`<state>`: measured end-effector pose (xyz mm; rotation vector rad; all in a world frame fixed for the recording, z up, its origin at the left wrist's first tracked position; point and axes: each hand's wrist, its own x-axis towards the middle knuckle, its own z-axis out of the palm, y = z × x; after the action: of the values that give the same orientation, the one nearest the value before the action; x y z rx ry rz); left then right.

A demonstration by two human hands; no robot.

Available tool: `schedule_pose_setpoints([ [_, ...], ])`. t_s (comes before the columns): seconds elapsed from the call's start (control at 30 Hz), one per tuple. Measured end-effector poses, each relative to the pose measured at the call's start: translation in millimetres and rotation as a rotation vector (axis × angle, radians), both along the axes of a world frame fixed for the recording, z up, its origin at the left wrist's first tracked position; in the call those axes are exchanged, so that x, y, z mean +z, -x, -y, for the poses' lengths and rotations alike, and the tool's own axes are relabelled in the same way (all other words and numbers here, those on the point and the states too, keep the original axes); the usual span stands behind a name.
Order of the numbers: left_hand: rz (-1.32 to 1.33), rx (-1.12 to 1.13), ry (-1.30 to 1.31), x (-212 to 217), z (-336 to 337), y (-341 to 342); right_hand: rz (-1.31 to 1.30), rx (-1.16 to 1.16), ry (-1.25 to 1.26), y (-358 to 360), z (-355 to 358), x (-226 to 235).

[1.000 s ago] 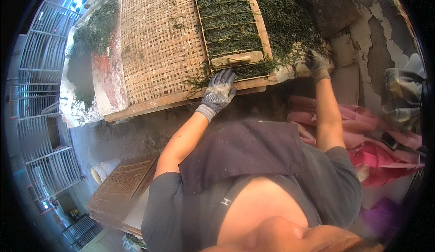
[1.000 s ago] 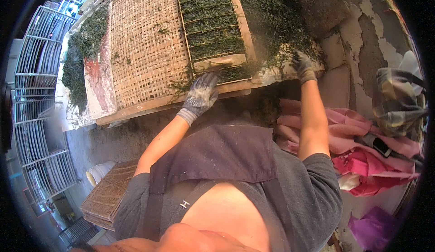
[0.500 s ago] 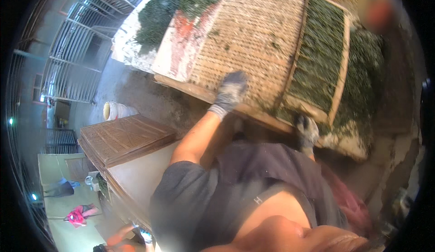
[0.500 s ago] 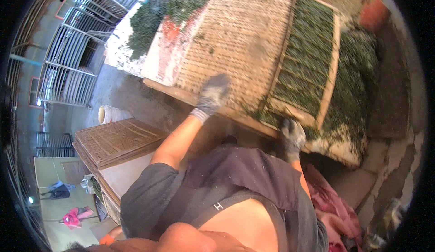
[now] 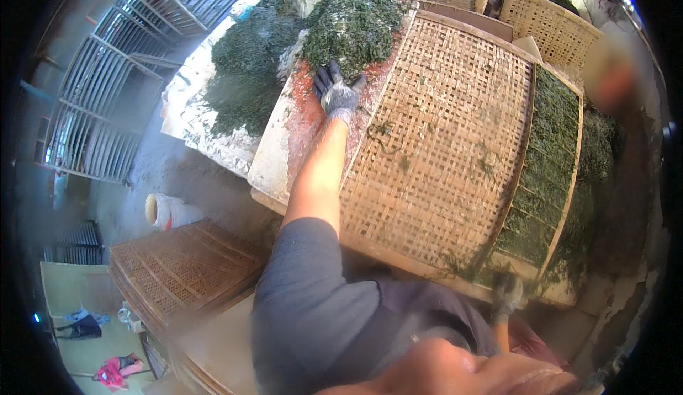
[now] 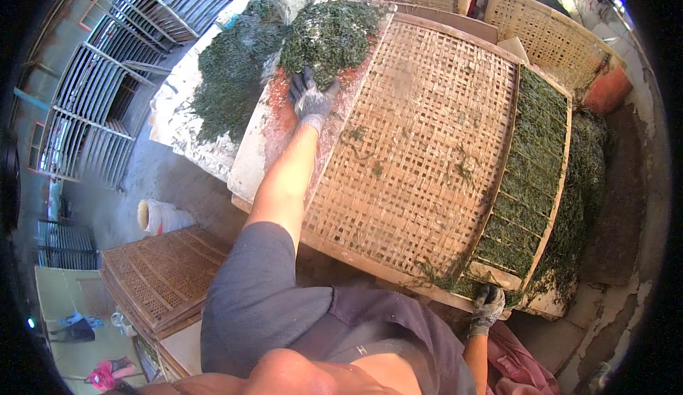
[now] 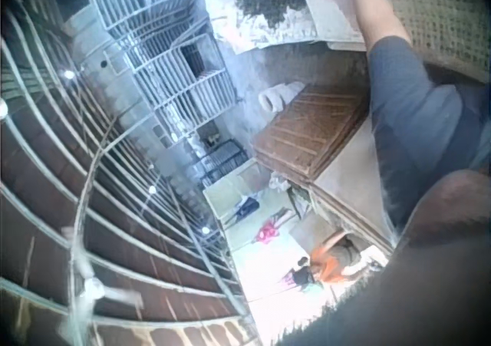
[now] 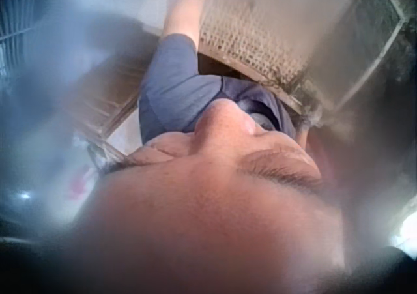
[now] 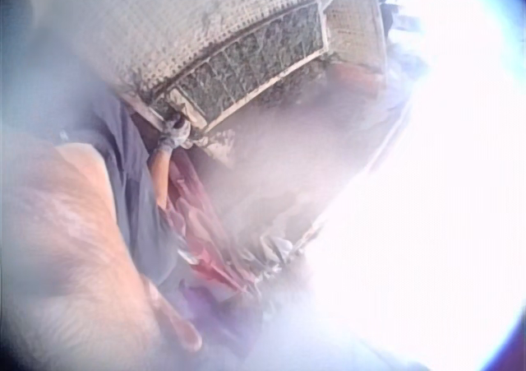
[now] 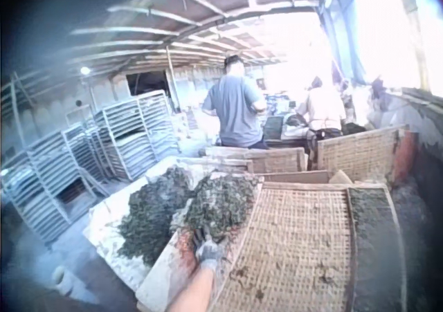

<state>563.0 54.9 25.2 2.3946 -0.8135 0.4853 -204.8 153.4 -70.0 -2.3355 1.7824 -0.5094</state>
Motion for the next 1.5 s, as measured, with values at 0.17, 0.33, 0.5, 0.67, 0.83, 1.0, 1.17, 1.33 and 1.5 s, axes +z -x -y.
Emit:
schedule_pose_setpoints([
  [0.17,-0.006,-0.245,0.131,-28.0,-8.2,-51.5,-0.022,0.048,0.142,-7.7,-2.3,-5.0],
  [0.33,0.229,-0.057,0.130,4.3,24.6,17.8,-0.009,-0.035,0.029,-1.2,-20.8,14.4],
  [0.5,0.005,-0.108,0.077,16.6,15.5,-71.1,-0.064,-0.025,0.127,2.4,-0.9,-19.3],
  [0.67,-0.521,-0.339,0.906,77.5,-1.1,-72.1,-0.040,-0.049,-0.029,0.1,-5.3,-5.8],
  [0.83,-0.935,-0.389,1.090,160.3,-49.6,20.0,0.011,-0.072,0.060,2.8,-9.3,-3.2],
  [1.0,-0.945,-0.706,0.938,184.2,-105.9,166.1,0.093,0.005,0.022,-10.3,-4.9,22.4],
  [1.17,-1.240,-1.216,0.834,122.7,-122.6,348.3,0.544,0.100,-0.374,-11.9,6.0,74.5],
  [1.33,0.059,-1.316,-0.327,69.2,-136.6,526.7,0.881,0.479,-0.386,-0.5,21.8,71.2],
  [1.5,0.064,-1.104,-0.327,-9.1,-138.2,581.8,0.388,0.153,-0.473,30.0,36.2,75.7],
])
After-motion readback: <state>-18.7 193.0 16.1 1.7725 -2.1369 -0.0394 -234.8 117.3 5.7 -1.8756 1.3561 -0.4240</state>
